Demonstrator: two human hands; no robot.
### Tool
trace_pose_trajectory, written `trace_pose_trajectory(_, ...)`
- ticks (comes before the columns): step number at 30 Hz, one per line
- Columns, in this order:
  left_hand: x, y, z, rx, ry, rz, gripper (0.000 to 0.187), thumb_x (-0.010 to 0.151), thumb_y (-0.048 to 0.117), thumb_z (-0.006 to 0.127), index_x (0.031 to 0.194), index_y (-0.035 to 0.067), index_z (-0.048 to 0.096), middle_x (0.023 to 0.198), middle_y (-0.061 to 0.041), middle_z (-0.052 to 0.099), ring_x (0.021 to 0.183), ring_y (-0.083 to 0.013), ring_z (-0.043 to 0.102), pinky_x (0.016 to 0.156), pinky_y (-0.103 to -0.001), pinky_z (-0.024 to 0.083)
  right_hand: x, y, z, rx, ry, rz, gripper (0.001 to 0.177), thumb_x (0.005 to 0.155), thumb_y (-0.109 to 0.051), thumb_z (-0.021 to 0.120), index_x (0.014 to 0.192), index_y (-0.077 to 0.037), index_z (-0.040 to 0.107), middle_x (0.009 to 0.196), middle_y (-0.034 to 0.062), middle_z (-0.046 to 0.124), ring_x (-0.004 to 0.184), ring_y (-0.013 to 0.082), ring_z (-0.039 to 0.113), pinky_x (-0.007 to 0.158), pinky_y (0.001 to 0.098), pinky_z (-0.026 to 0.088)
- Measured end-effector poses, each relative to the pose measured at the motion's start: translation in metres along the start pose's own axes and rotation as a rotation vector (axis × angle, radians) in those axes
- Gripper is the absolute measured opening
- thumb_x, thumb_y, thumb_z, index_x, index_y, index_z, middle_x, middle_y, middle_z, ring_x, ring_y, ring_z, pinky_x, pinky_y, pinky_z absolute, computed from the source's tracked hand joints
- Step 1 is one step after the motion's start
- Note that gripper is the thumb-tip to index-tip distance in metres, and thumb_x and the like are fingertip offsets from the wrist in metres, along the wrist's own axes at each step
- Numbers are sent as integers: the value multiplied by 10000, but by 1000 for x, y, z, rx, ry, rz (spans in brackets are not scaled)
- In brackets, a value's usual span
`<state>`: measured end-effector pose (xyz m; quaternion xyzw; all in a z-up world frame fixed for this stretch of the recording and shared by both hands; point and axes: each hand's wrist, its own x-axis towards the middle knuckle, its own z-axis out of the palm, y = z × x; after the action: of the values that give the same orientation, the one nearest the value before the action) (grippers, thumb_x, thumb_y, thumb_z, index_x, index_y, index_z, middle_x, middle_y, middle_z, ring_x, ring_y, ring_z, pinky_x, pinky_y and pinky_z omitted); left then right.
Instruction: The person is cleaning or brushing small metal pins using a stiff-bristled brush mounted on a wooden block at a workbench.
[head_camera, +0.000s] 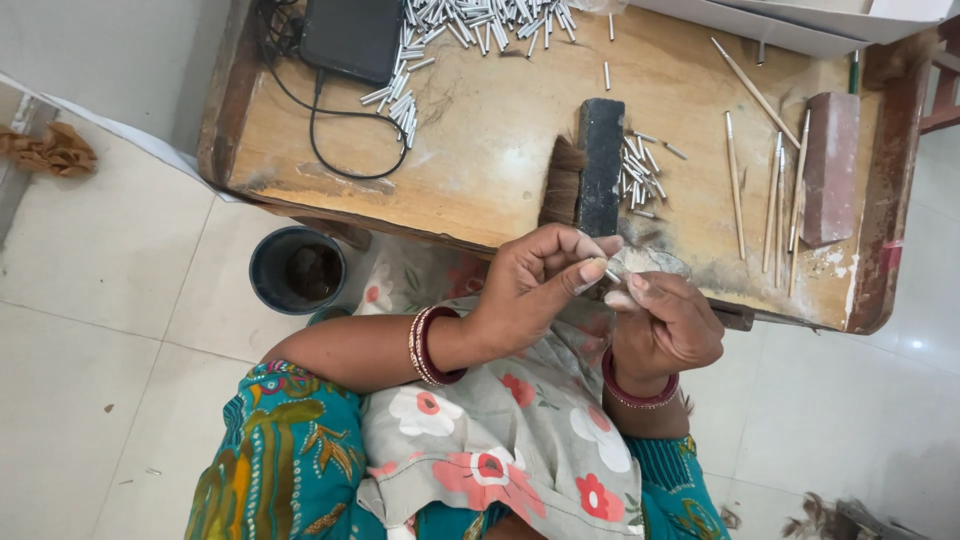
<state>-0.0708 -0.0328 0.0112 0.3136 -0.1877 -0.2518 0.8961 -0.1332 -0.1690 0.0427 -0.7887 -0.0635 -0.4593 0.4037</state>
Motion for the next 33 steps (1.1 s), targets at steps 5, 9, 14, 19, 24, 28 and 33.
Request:
trace_pose_trajectory(5,-1,-2,-3,19,-1,13,89,1066,68,662,1113,-3,639,1132,-73,720,1283,-191,639,1116,-362,516,-5,8,1,25,-37,28,156,889,4,816,963,14,680,942,179,729,821,187,728,696,259,583)
trace_pose_trajectory(9,-2,-1,-3,77,-39,56,83,1090,74,637,1126,-1,632,1143,-54,709,1301,-190,635,1152,-360,507,-5,10,4,-24,-57,19,98,936,108,746,948,19,706,919,193,737,758,175,730,635,244,588)
trace_pose_trajectory(14,2,12,2,88,-68,54,102,1094,73,600,1146,-10,628,1155,-47,702,1336,-185,607,1158,-348,491,-7,17,3,7,-66,46,124,953,142,698,973,20,695,959,210,734,778,186,734,646,248,599)
trace_pose_trajectory(19,-5,12,0,169,-88,102,103,1102,73,607,1137,-18,641,1134,-43,708,1325,-171,615,1163,-334,493,-7,13,3,-10,-81,-3,137,927,151,701,945,17,684,939,207,729,765,190,729,663,262,595)
trace_pose_trajectory(24,-10,14,-2,231,-68,130,86,1072,66,659,1103,-13,644,1110,-40,740,1254,-155,661,1082,-329,542,-13,16,0,108,-95,59,122,943,129,696,935,11,668,956,203,734,815,209,739,656,254,604)
trace_pose_trajectory(28,-7,12,-12,430,-63,258,93,1130,52,682,1077,-23,692,1005,-74,765,1128,-143,721,1126,-334,567,-10,21,1,119,-143,50,121,948,117,704,944,3,660,954,204,740,776,195,733,634,240,596)
trace_pose_trajectory(33,19,52,-20,1014,4,377,476,1056,88,730,1476,67,507,1536,-227,552,1497,-330,535,1223,-388,469,18,49,8,-130,-162,41,59,1013,19,757,1021,6,700,1200,212,701,1086,268,716,885,339,597)
